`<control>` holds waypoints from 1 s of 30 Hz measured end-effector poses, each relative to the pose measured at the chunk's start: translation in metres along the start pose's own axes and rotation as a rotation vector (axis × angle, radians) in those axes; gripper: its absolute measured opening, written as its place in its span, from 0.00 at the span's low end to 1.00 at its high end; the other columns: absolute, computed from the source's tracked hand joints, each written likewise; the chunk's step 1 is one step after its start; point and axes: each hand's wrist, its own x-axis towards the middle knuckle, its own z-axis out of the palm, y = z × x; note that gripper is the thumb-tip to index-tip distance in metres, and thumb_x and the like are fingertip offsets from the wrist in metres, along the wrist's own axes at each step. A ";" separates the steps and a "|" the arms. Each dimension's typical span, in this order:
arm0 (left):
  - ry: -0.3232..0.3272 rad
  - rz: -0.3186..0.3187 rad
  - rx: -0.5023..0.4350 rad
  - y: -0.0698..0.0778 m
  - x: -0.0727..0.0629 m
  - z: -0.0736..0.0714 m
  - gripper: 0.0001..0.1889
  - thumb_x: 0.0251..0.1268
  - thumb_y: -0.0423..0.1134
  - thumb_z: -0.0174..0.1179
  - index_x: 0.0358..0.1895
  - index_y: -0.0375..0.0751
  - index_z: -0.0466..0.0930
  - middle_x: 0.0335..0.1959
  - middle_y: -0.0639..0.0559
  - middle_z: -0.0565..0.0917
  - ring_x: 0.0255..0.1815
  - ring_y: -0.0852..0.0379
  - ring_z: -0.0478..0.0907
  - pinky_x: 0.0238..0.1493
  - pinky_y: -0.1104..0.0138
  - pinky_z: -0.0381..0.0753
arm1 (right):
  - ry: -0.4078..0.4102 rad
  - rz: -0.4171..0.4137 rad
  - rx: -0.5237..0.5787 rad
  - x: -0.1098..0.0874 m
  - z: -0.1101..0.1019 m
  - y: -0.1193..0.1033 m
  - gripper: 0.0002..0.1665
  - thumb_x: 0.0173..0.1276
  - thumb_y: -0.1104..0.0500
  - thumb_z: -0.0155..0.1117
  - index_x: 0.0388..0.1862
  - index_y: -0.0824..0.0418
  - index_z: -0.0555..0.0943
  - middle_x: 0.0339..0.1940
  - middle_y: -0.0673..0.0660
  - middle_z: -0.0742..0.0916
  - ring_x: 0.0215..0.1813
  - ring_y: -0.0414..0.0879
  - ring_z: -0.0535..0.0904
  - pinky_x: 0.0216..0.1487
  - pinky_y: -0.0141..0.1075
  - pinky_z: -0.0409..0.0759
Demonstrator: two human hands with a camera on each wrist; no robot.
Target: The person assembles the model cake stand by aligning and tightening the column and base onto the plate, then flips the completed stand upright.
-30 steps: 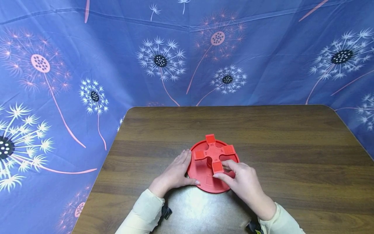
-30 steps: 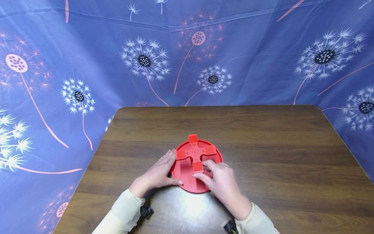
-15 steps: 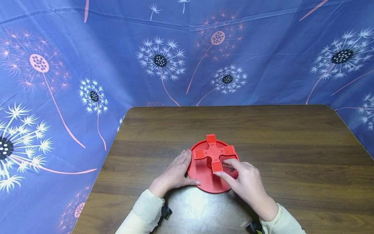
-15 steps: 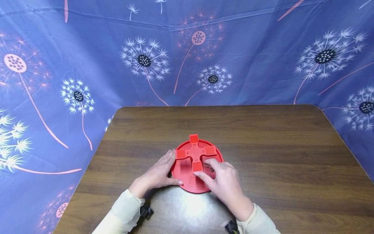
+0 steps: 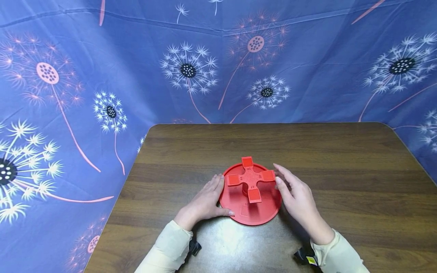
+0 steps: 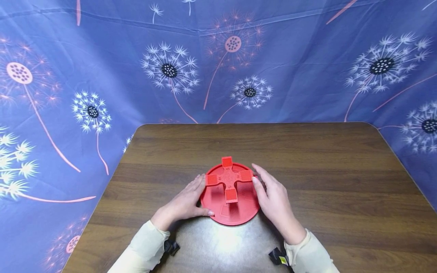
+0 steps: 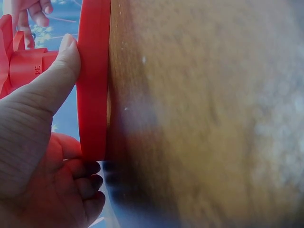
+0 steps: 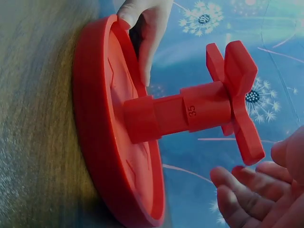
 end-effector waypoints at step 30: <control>-0.001 0.004 -0.007 0.002 0.000 -0.002 0.61 0.50 0.67 0.67 0.77 0.31 0.46 0.78 0.38 0.49 0.79 0.44 0.43 0.76 0.56 0.49 | -0.161 0.080 0.262 -0.022 0.010 -0.009 0.21 0.51 0.66 0.78 0.46 0.58 0.86 0.33 0.50 0.90 0.35 0.35 0.86 0.35 0.25 0.82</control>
